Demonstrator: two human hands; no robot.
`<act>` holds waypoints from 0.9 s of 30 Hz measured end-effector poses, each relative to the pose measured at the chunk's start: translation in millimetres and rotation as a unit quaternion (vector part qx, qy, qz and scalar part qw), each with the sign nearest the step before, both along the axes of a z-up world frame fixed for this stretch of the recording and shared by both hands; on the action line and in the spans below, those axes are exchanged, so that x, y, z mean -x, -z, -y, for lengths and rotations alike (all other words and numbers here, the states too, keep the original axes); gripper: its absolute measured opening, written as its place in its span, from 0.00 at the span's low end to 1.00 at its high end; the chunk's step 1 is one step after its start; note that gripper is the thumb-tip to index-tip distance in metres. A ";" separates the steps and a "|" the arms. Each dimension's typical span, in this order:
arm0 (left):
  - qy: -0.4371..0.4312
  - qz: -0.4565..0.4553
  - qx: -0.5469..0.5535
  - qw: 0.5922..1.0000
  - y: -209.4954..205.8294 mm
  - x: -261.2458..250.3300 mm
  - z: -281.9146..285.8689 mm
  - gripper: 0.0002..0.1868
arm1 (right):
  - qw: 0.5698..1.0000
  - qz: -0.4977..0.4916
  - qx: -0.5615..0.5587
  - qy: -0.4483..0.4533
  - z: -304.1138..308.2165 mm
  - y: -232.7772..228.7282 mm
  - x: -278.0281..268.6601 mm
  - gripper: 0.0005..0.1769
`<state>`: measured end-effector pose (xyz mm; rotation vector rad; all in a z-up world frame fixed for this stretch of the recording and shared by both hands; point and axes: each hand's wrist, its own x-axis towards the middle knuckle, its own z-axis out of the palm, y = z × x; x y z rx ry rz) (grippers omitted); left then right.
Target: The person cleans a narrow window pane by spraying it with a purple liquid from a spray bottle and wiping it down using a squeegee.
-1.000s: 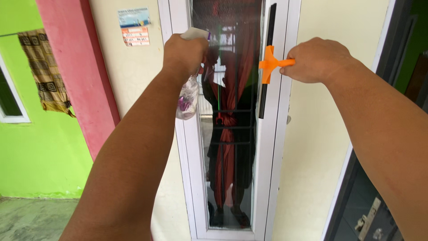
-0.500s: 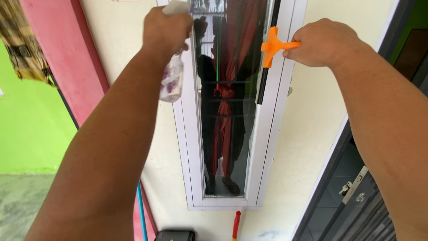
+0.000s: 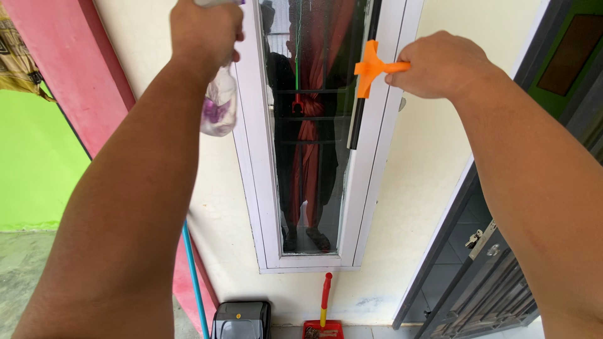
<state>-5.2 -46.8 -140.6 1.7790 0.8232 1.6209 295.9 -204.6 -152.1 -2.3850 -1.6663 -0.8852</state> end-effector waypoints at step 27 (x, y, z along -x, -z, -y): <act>-0.023 -0.021 0.062 0.998 128.6 -25.9 -12.4 0.20 | 0.997 -0.020 0.063 -0.049 -27.5 93.6 -10.1 0.24</act>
